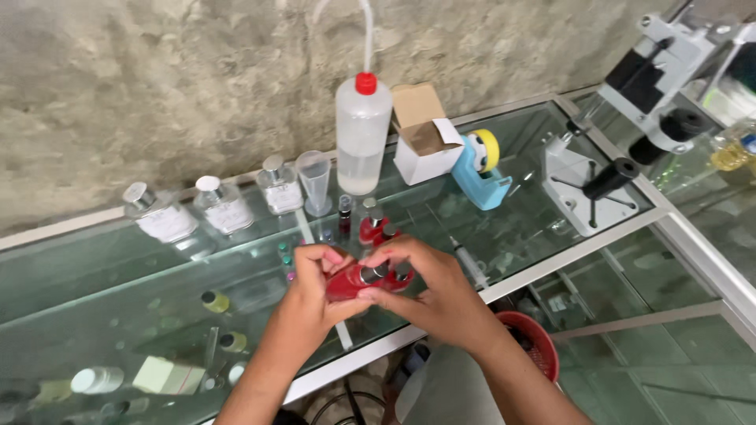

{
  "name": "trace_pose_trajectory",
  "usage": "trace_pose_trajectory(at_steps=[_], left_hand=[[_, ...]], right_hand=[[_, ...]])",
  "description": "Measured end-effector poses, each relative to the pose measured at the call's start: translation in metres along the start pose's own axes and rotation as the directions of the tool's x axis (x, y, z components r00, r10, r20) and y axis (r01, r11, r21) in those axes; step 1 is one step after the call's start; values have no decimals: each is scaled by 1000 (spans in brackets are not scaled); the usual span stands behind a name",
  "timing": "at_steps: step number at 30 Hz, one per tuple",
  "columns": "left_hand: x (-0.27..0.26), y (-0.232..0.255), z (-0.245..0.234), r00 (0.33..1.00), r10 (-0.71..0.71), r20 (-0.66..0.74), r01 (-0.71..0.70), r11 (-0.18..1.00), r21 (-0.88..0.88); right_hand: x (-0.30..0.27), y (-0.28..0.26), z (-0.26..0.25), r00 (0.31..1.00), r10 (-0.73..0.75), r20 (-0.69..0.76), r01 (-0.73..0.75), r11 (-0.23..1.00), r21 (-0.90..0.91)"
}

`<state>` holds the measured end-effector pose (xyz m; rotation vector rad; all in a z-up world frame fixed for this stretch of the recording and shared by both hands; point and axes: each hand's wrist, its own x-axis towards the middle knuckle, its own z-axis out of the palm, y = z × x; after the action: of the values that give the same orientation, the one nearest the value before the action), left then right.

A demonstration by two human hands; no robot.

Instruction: The person uses a syringe to transfer liquid from a measuring cup into small glass bottles. They then use a squeeze bottle to add more liquid, cap the bottles, and place them into a cardboard box.

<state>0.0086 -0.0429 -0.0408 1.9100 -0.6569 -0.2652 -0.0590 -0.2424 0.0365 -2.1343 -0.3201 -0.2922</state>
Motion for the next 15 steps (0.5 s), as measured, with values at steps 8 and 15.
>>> trace_pose_trajectory(at_steps=[8, 15], left_hand=[[-10, 7, -15, 951, -292, -100, 301, 950, 81], [-32, -29, -10, 921, -367, -128, 375, 926, 44]], right_hand=[[43, 32, -68, 968, -70, -240, 54, 996, -74], [93, 73, -76, 993, 1, -122, -18, 990, -142]])
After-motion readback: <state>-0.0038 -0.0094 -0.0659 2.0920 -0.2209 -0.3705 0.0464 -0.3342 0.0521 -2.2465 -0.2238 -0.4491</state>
